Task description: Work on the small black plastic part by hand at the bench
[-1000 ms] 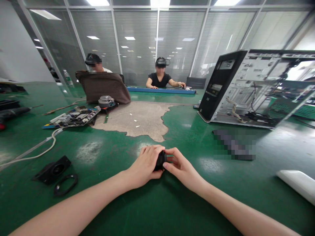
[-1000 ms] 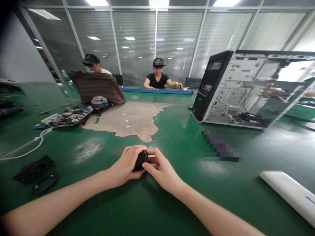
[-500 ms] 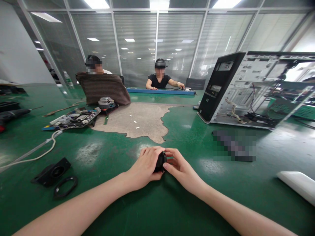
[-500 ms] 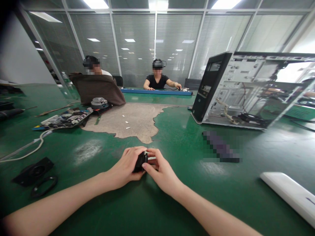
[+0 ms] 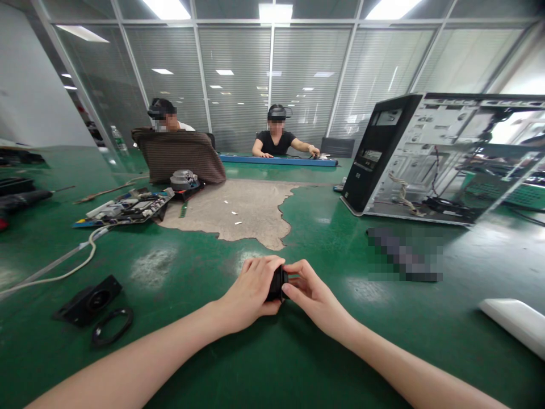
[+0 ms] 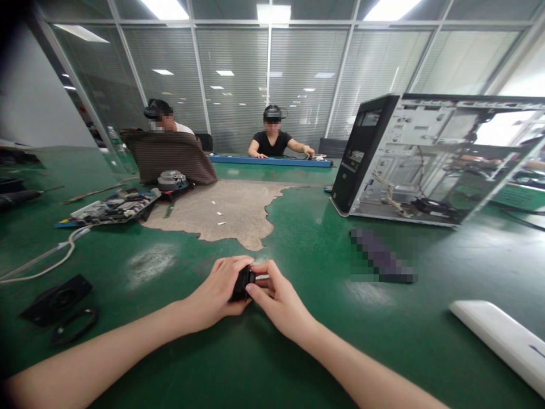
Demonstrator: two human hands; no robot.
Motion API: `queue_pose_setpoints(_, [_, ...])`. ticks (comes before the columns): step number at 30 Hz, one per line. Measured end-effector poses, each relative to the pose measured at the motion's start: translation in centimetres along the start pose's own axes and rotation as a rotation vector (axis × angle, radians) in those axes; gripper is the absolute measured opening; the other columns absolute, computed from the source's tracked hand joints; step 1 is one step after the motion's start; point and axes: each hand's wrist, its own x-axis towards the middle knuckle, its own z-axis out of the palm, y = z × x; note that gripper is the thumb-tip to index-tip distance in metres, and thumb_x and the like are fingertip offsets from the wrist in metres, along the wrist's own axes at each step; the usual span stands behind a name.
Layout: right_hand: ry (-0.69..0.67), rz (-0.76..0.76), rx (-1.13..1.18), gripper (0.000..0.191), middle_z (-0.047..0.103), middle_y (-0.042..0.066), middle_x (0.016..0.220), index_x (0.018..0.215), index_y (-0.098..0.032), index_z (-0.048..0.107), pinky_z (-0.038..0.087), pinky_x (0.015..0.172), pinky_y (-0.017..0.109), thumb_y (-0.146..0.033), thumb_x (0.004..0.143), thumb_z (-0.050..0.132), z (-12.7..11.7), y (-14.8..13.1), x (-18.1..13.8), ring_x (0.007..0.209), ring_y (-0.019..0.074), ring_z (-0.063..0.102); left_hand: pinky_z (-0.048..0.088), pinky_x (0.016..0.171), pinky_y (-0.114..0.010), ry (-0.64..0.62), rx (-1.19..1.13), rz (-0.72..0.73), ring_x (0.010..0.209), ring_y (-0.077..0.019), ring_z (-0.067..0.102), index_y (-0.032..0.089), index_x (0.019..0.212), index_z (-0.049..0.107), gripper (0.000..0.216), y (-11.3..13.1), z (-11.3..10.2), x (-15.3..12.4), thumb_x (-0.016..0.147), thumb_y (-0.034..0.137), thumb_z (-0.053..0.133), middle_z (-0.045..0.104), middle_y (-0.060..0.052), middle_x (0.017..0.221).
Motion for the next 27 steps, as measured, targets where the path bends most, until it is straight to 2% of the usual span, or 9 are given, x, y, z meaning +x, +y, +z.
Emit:
queue_pose_setpoints(6, [0.021, 0.028, -0.054, 0.027, 0.053, 0.003, 0.099, 0.106, -0.023, 0.042, 0.048, 0.082, 0.032, -0.027, 0.081, 0.051, -0.04, -0.11, 0.05, 0.091, 0.0147, 0.057, 0.031, 0.091, -0.042, 0.007, -0.016, -0.004, 0.109, -0.0242, 0.041, 0.019, 0.123, 0.023, 0.065, -0.04, -0.06, 0.05, 0.068, 0.016, 0.058, 0.044, -0.011, 0.118])
queue_pose_setpoints(12, [-0.040, 0.010, 0.022, 0.023, 0.053, 0.001, 0.097, 0.096, -0.024, 0.043, 0.047, 0.084, 0.032, -0.028, 0.078, 0.056, -0.17, -0.16, -0.03, 0.093, 0.0143, 0.057, 0.032, 0.090, -0.043, 0.015, -0.018, 0.008, 0.110, -0.0252, 0.042, 0.020, 0.124, 0.023, 0.066, -0.05, 0.05, -0.01, 0.068, 0.014, 0.057, 0.045, -0.010, 0.118])
queue_pose_setpoints(17, [0.020, 0.003, 0.017, 0.018, 0.051, 0.000, 0.094, 0.090, -0.023, 0.045, 0.047, 0.081, 0.030, -0.033, 0.079, 0.054, -0.11, -0.13, 0.04, 0.088, 0.0131, 0.056, 0.033, 0.090, -0.044, 0.034, -0.011, 0.011, 0.110, -0.0261, 0.042, 0.020, 0.124, 0.023, 0.066, -0.13, 0.22, -0.07, 0.068, 0.016, 0.058, 0.045, -0.011, 0.118])
queue_pose_setpoints(20, [0.024, 0.011, -0.007, 0.017, 0.052, 0.001, 0.094, 0.093, -0.023, 0.044, 0.047, 0.081, 0.030, -0.030, 0.080, 0.053, -0.05, -0.10, 0.10, 0.088, 0.0133, 0.056, 0.032, 0.090, -0.043, 0.023, -0.018, 0.004, 0.109, -0.0256, 0.042, 0.020, 0.123, 0.024, 0.066, -0.10, 0.17, -0.04, 0.067, 0.015, 0.059, 0.045, -0.010, 0.119])
queue_pose_setpoints(24, [0.018, 0.024, -0.031, 0.025, 0.053, 0.003, 0.100, 0.104, -0.023, 0.043, 0.046, 0.084, 0.032, -0.028, 0.081, 0.052, -0.03, -0.04, 0.13, 0.093, 0.0151, 0.056, 0.032, 0.091, -0.043, 0.017, -0.023, -0.003, 0.109, -0.0253, 0.042, 0.019, 0.123, 0.024, 0.066, -0.04, 0.04, -0.02, 0.067, 0.015, 0.059, 0.044, -0.011, 0.120])
queue_pose_setpoints(27, [-0.015, 0.012, -0.037, 0.024, 0.054, 0.003, 0.100, 0.103, -0.023, 0.044, 0.047, 0.084, 0.033, -0.028, 0.081, 0.052, -0.07, 0.01, 0.04, 0.093, 0.0155, 0.057, 0.032, 0.090, -0.044, 0.018, -0.023, -0.004, 0.110, -0.0258, 0.042, 0.020, 0.123, 0.024, 0.066, -0.05, 0.02, -0.02, 0.067, 0.015, 0.058, 0.044, -0.011, 0.120])
